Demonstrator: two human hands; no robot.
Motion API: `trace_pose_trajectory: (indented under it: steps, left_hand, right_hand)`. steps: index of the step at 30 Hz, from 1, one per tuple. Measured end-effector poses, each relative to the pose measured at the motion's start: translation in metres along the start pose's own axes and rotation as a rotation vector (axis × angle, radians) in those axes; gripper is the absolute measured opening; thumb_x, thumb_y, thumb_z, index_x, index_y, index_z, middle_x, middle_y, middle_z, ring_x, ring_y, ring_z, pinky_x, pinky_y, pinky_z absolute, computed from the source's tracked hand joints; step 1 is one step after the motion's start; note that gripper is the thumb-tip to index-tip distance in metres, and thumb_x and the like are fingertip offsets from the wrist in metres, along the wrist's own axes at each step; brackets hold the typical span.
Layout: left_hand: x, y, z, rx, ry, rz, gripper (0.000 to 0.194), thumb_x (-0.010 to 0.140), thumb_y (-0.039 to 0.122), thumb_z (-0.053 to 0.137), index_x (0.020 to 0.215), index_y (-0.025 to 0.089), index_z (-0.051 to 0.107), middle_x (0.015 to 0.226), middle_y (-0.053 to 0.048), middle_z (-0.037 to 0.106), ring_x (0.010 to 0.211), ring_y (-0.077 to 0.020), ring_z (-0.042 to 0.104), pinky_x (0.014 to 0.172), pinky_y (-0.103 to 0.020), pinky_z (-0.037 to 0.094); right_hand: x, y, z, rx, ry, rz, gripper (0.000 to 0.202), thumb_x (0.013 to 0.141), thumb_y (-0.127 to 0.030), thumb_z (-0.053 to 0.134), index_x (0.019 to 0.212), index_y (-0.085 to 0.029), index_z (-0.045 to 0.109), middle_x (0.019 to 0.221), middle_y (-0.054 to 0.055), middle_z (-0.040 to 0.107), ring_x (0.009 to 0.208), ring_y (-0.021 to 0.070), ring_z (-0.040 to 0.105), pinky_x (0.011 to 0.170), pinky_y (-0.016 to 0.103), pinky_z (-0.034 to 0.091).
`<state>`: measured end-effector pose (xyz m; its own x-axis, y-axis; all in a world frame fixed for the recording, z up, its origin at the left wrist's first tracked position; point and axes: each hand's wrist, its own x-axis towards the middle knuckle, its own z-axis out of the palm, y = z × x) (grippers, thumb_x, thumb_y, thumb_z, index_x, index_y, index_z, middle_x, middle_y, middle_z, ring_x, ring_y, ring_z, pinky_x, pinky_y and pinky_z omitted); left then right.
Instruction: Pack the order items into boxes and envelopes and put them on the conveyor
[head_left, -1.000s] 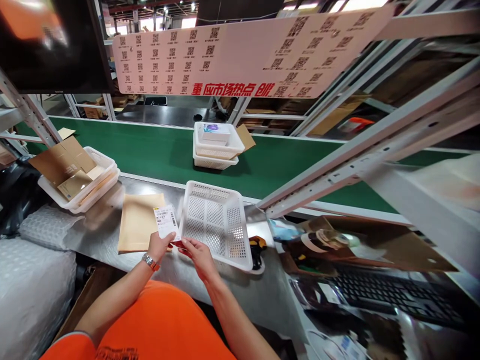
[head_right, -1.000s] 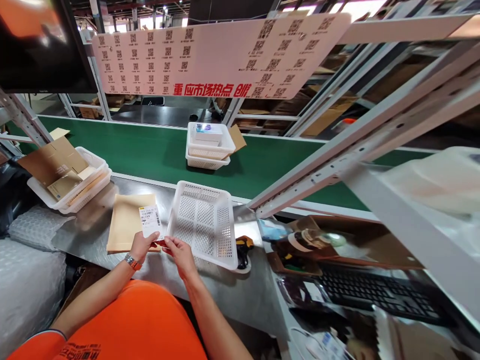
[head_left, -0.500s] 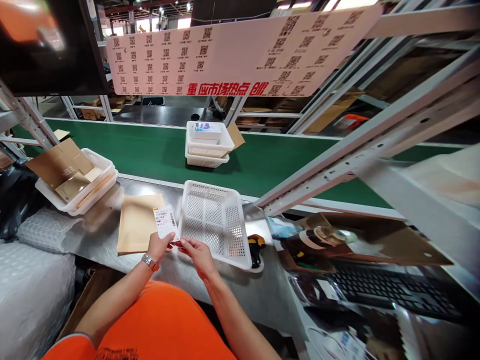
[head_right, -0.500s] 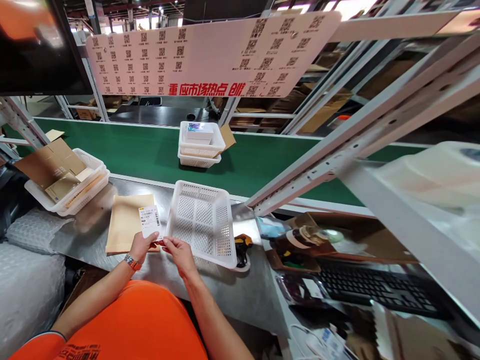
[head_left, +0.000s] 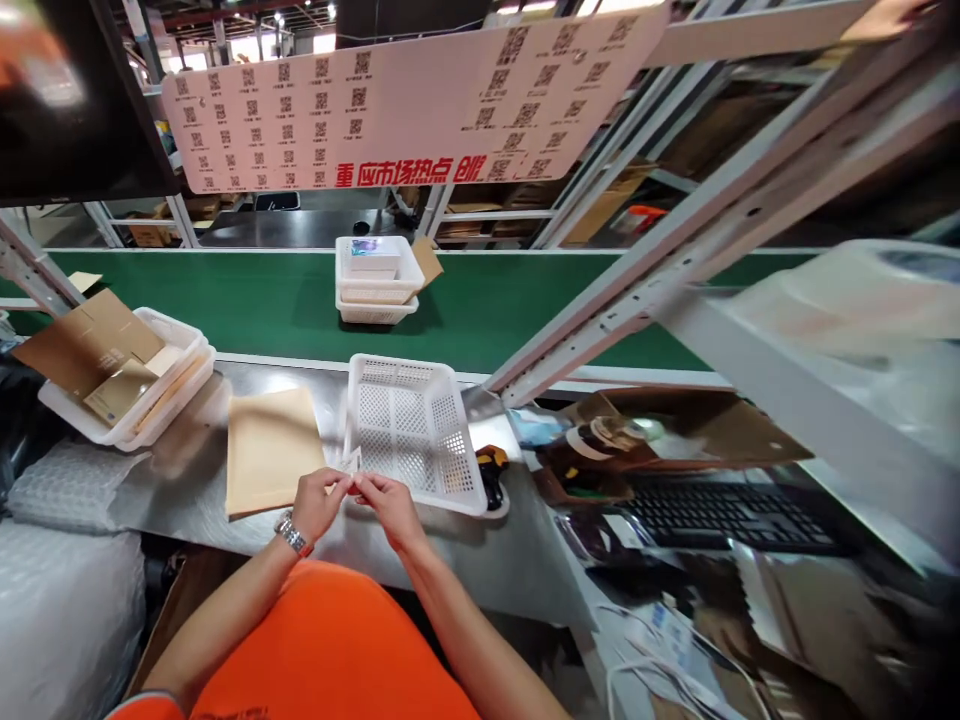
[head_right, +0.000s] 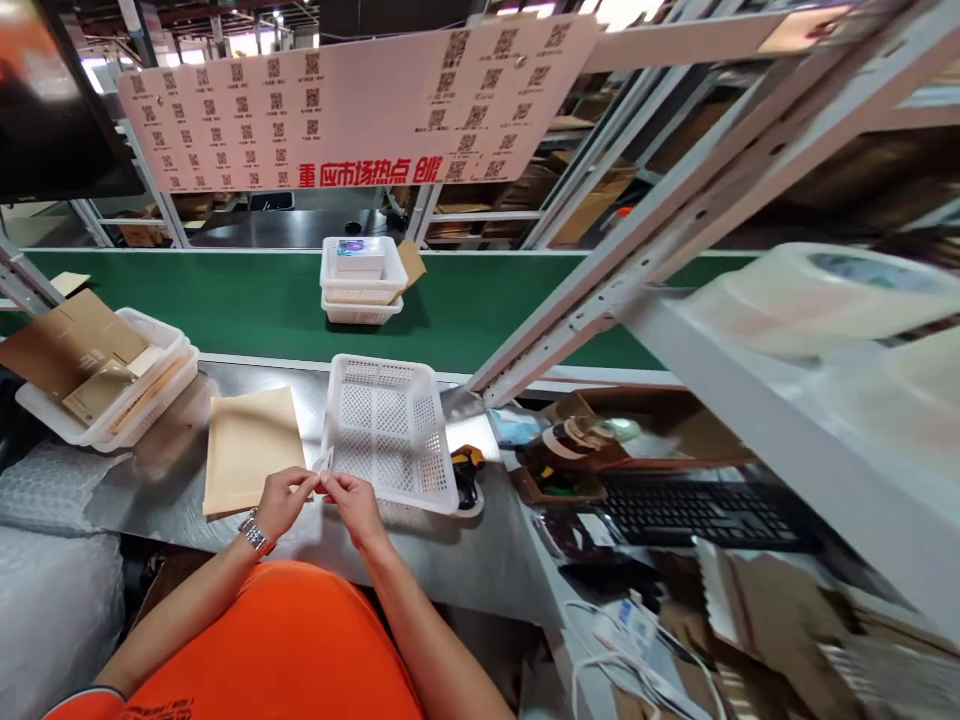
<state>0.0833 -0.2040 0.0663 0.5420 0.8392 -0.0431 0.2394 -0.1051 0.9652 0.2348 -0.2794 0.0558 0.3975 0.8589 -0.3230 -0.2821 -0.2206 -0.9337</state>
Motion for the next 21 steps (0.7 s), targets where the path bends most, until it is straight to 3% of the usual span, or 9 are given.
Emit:
trace_pose_trajectory:
  steps: [3,7,10,13,17,21]
  left_hand:
    - [0.001,0.008,0.0,0.052,-0.067,0.011,0.026,0.097,0.039,0.072,0.092,0.022,0.09,0.1,-0.013,0.087,0.098,-0.0288,0.082,0.098,-0.041,0.064]
    - [0.002,0.015,0.006,0.099,-0.24,0.057,0.028,0.096,0.045,0.072,0.089,0.026,0.091,0.1,-0.01,0.089,0.096,-0.0287,0.083,0.097,-0.039,0.063]
    - [0.006,0.016,0.02,0.099,-0.328,0.053,0.032,0.094,0.052,0.073,0.084,0.026,0.088,0.093,-0.007,0.088,0.089,-0.0268,0.081,0.09,-0.035,0.062]
    - [0.014,0.02,0.043,-0.015,-0.357,-0.053,0.037,0.083,0.059,0.08,0.077,0.022,0.082,0.079,-0.005,0.081,0.077,-0.0226,0.074,0.08,-0.032,0.06]
    - [0.023,0.034,0.075,-0.349,-0.368,-0.312,0.047,0.072,0.064,0.087,0.073,0.021,0.07,0.068,0.001,0.069,0.064,-0.015,0.063,0.064,-0.027,0.054]
    - [0.028,0.047,0.097,-0.501,-0.428,-0.436,0.048,0.066,0.056,0.096,0.076,0.02,0.065,0.068,0.004,0.065,0.059,-0.011,0.056,0.056,-0.023,0.046]
  right_hand:
    - [-0.005,0.0,-0.006,-0.017,0.01,-0.033,0.058,0.069,-0.079,0.09,0.082,-0.023,0.088,0.084,0.008,0.085,0.081,0.0237,0.075,0.079,0.037,0.057]
    - [-0.021,0.002,-0.018,0.004,0.044,-0.059,0.048,0.074,-0.071,0.088,0.074,-0.023,0.085,0.073,0.003,0.08,0.072,0.019,0.067,0.075,0.034,0.054]
    - [-0.037,0.006,-0.033,0.088,0.082,-0.068,0.039,0.074,-0.062,0.092,0.073,-0.024,0.085,0.073,0.001,0.08,0.07,0.0173,0.065,0.073,0.032,0.052]
    - [-0.06,0.012,-0.058,0.244,0.18,-0.086,0.035,0.068,-0.055,0.096,0.07,-0.022,0.083,0.071,0.003,0.08,0.068,0.018,0.066,0.07,0.031,0.052]
    - [-0.117,0.025,-0.119,0.549,0.389,-0.185,0.041,0.059,-0.056,0.093,0.059,-0.024,0.068,0.057,0.001,0.066,0.054,0.0152,0.057,0.059,0.031,0.049]
    - [-0.215,0.034,-0.208,0.814,0.771,-0.399,0.043,0.05,-0.046,0.093,0.06,-0.026,0.058,0.05,-0.005,0.055,0.048,0.0134,0.05,0.05,0.027,0.046]
